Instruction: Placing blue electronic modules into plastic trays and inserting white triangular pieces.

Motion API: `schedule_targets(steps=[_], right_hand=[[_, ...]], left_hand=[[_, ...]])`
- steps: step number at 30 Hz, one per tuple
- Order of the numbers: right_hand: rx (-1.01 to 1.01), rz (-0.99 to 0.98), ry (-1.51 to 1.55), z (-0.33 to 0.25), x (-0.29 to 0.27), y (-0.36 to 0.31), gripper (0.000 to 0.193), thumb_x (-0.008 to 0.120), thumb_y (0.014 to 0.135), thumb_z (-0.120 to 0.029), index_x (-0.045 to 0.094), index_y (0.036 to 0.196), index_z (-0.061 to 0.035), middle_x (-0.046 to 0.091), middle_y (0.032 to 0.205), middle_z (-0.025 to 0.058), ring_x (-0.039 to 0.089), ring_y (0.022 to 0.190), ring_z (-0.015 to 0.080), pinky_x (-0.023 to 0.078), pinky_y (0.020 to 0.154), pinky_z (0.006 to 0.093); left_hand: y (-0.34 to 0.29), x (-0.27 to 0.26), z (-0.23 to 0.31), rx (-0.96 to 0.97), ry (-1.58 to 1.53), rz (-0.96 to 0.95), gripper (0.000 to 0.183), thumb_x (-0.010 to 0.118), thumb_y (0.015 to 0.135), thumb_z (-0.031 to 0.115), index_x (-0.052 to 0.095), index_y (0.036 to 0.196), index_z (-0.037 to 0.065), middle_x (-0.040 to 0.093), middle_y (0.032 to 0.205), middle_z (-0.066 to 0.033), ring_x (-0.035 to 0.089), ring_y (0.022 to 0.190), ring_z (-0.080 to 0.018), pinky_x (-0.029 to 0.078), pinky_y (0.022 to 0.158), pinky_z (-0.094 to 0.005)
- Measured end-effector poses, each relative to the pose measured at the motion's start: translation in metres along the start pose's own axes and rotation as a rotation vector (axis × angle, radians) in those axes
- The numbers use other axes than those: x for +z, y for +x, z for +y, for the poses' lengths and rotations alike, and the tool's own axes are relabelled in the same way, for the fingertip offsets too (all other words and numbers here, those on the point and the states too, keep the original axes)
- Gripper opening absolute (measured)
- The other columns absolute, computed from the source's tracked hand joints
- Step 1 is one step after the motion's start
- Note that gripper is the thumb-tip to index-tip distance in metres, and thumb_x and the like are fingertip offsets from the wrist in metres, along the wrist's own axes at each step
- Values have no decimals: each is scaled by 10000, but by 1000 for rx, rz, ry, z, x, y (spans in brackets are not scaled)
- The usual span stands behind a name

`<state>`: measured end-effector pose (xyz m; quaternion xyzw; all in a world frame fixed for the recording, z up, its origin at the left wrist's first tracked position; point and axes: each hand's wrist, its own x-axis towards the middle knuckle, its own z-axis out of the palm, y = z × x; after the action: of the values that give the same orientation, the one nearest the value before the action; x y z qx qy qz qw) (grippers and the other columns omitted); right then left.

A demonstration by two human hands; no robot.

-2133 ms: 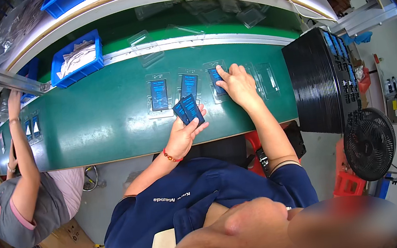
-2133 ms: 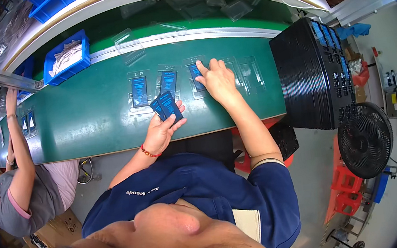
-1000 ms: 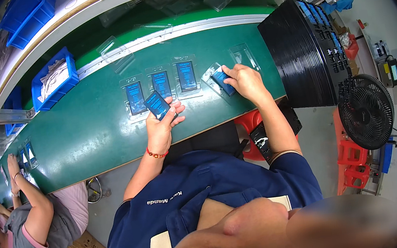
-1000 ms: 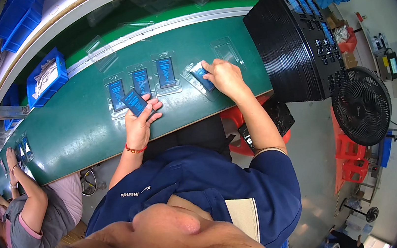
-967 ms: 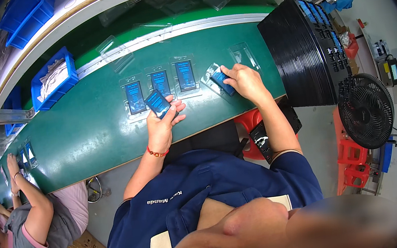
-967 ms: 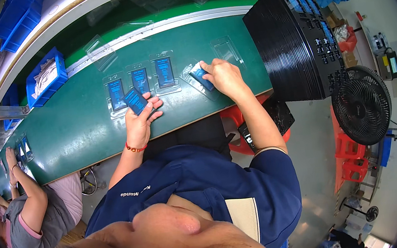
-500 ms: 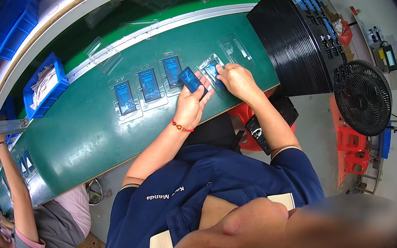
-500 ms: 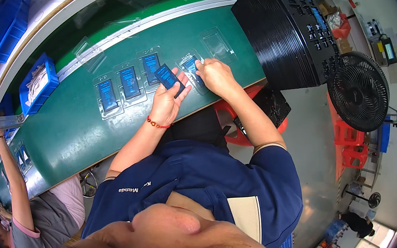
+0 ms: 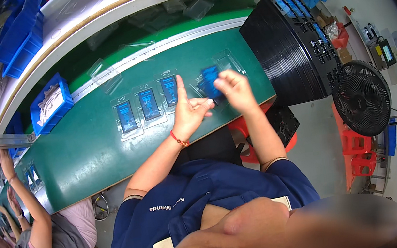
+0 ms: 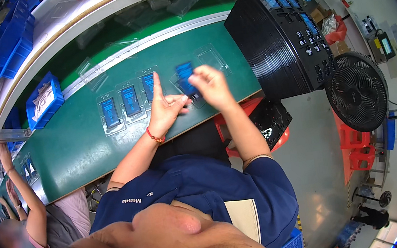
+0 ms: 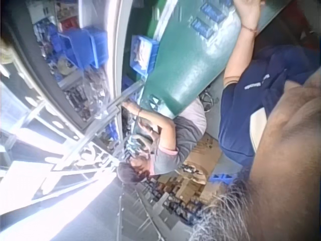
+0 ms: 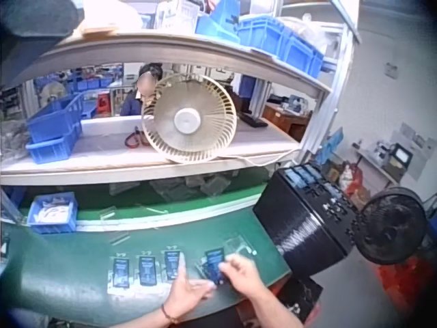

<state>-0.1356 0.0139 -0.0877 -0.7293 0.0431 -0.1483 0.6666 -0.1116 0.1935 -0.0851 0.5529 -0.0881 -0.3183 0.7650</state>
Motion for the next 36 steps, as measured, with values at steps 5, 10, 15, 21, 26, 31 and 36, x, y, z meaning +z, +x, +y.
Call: schedule_targets(steps=[5,10,15,21,26,31,36], right_hand=[[-32,158,-593,18,-68,51,425,691,793,-31,593,1205,-51,575,635,53,542,575,109,454,559,270],[-45,26,-791,27,-71,44,501,704,754,-26,609,1238,-116,553,719,80,532,657,214,468,643,312],[-234,-37,-880,38,-62,26,432,673,796,-71,634,1216,-164,570,964,93,529,905,242,431,808,345],[-321,-3,-1011,34,-49,-1,365,619,834,-86,642,1195,-138,603,1154,89,527,1034,267,393,873,380],[-335,22,-885,32,-48,4,371,613,823,-47,637,1188,-115,624,1121,99,550,1000,271,411,859,360],[-297,142,-720,39,-48,8,407,604,806,38,633,1193,-85,623,944,85,566,781,173,454,676,255],[-179,148,-547,29,-50,5,392,605,806,51,649,1172,-81,491,784,0,401,624,81,379,573,217]], left_hand=[[17,19,-19,613,945,-43,732,727,773,334,415,1387,83,448,1323,-292,381,1289,-433,263,1079,-554],[20,26,-38,534,1419,12,737,650,775,516,457,1370,126,327,1437,-253,218,1374,-435,119,1060,-675],[24,12,-36,514,1524,32,651,671,791,435,490,1335,127,318,1460,-212,252,1379,-395,118,1044,-700],[20,3,-19,362,1531,22,575,659,811,382,500,1336,210,309,1485,-159,243,1395,-362,75,980,-779],[21,-3,-20,443,1505,5,559,670,800,350,516,1326,239,310,1473,-186,225,1396,-379,54,1011,-754],[21,-4,-20,455,1485,-5,564,692,785,331,525,1317,242,302,1468,-218,217,1391,-407,36,1039,-725],[23,0,-25,501,1470,-20,567,694,791,345,521,1318,227,317,1459,-203,222,1387,-404,48,1031,-728]])
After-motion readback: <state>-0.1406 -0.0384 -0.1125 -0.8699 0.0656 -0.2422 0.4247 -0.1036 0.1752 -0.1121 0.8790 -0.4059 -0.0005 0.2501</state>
